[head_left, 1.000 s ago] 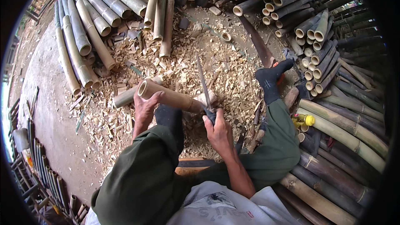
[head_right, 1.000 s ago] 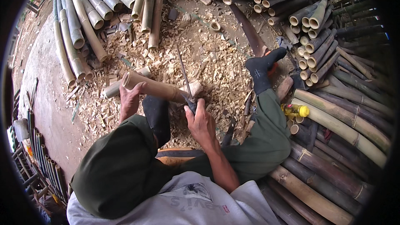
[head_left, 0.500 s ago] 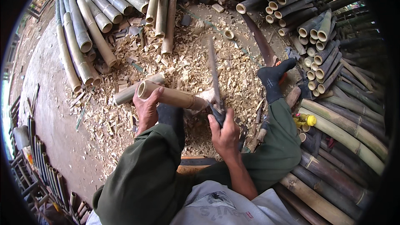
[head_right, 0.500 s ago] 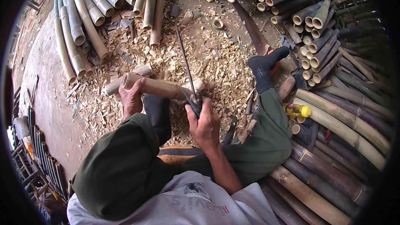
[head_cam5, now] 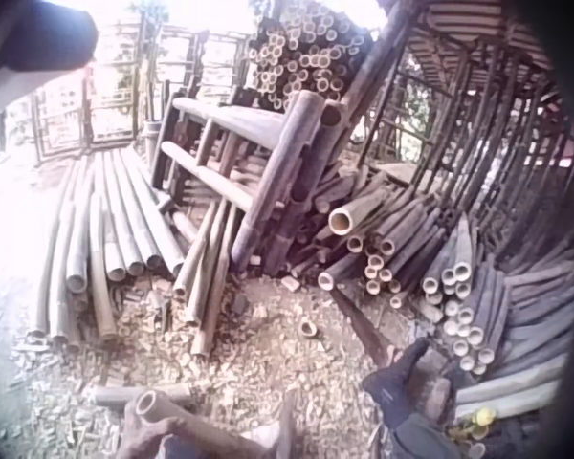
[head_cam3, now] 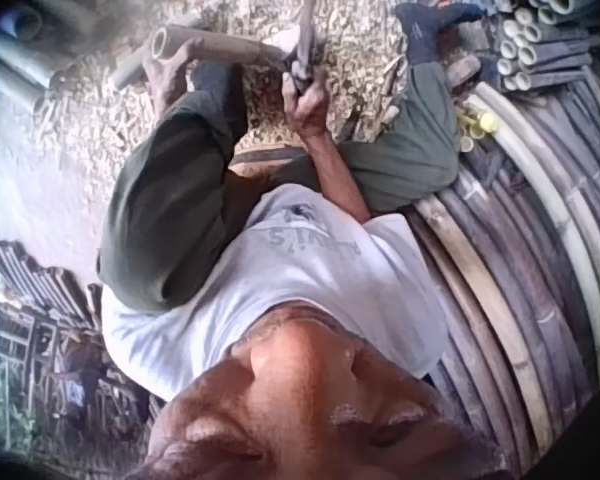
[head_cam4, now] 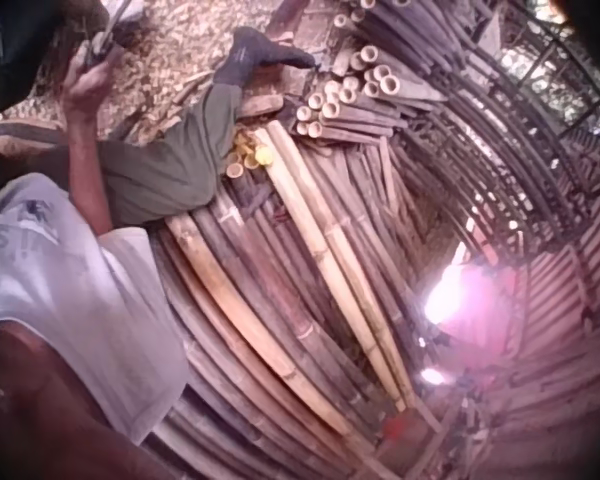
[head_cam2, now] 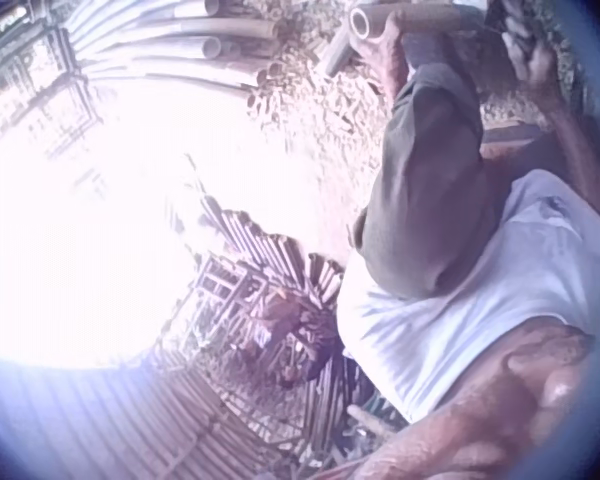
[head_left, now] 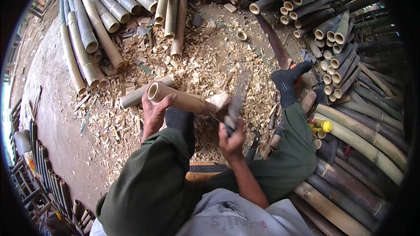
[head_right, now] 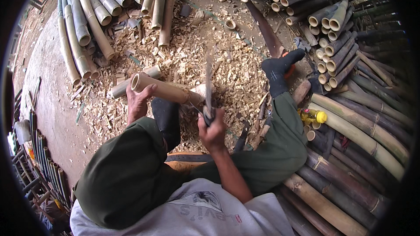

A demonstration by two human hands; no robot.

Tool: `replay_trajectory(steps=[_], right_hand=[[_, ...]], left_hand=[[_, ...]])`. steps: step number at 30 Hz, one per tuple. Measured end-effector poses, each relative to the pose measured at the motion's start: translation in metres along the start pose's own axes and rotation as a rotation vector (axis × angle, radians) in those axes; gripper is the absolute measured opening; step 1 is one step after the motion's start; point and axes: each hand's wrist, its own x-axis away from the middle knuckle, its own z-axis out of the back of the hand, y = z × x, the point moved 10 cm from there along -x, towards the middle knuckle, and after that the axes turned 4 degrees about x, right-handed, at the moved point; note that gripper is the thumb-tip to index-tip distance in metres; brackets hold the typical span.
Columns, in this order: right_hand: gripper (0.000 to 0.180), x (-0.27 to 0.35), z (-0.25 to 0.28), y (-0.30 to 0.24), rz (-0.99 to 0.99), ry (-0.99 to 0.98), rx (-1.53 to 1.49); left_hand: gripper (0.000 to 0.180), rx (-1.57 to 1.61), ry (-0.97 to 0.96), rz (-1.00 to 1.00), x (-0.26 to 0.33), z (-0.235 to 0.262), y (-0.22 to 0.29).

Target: The person sits on the ground and uses a knife to shave the outer layer off a piece of bamboo held between their legs. They rotate the bamboo to smooth the surface and then place the finished piece aside.

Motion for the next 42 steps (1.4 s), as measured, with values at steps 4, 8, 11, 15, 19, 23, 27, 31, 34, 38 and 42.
replay_trajectory(steps=[4,8,11,15,19,23,27,31,34,38,42], right_hand=[[0.047,-0.001,-0.031,0.071,-0.192,-0.208,0.318],[0.037,-0.016,0.003,-0.015,-0.198,-0.215,0.138],[0.032,-0.006,0.046,-0.06,0.145,0.116,-0.045],[0.038,0.003,-0.047,0.08,-0.29,-0.346,0.446],[0.039,-0.001,-0.021,0.034,-0.13,-0.256,0.227],[0.041,-0.004,0.026,-0.03,-0.071,-0.088,-0.026],[0.035,-0.004,0.019,-0.027,-0.153,-0.23,-0.013],[0.03,0.001,-0.008,-0.015,-0.266,-0.4,0.213],[0.029,0.012,-0.014,-0.047,-0.037,-0.308,0.151],[0.025,0.018,-0.045,0.014,-0.087,-0.33,0.246],[0.027,0.017,-0.035,-0.037,0.136,-0.197,0.274]], left_hand=[[0.07,0.06,-0.079,0.025,0.005,-0.014,-0.011],[0.049,0.18,0.14,-0.071,0.004,0.012,-0.002],[0.049,0.27,0.036,-0.068,0.005,0.0,0.002],[0.053,0.296,-0.096,-0.093,0.003,-0.022,0.004],[0.056,0.136,-0.102,-0.021,0.01,-0.005,0.0],[0.061,0.147,-0.022,0.185,0.019,0.018,-0.003],[0.065,0.083,-0.193,-0.127,0.026,-0.008,0.031],[0.057,-0.452,-0.297,-0.265,0.044,-0.041,0.073],[0.058,-0.543,-0.392,-0.345,0.049,-0.047,0.076],[0.057,-0.606,-0.397,-0.472,0.041,-0.036,0.053],[0.055,-0.674,-0.314,-0.511,0.037,-0.022,0.05]])
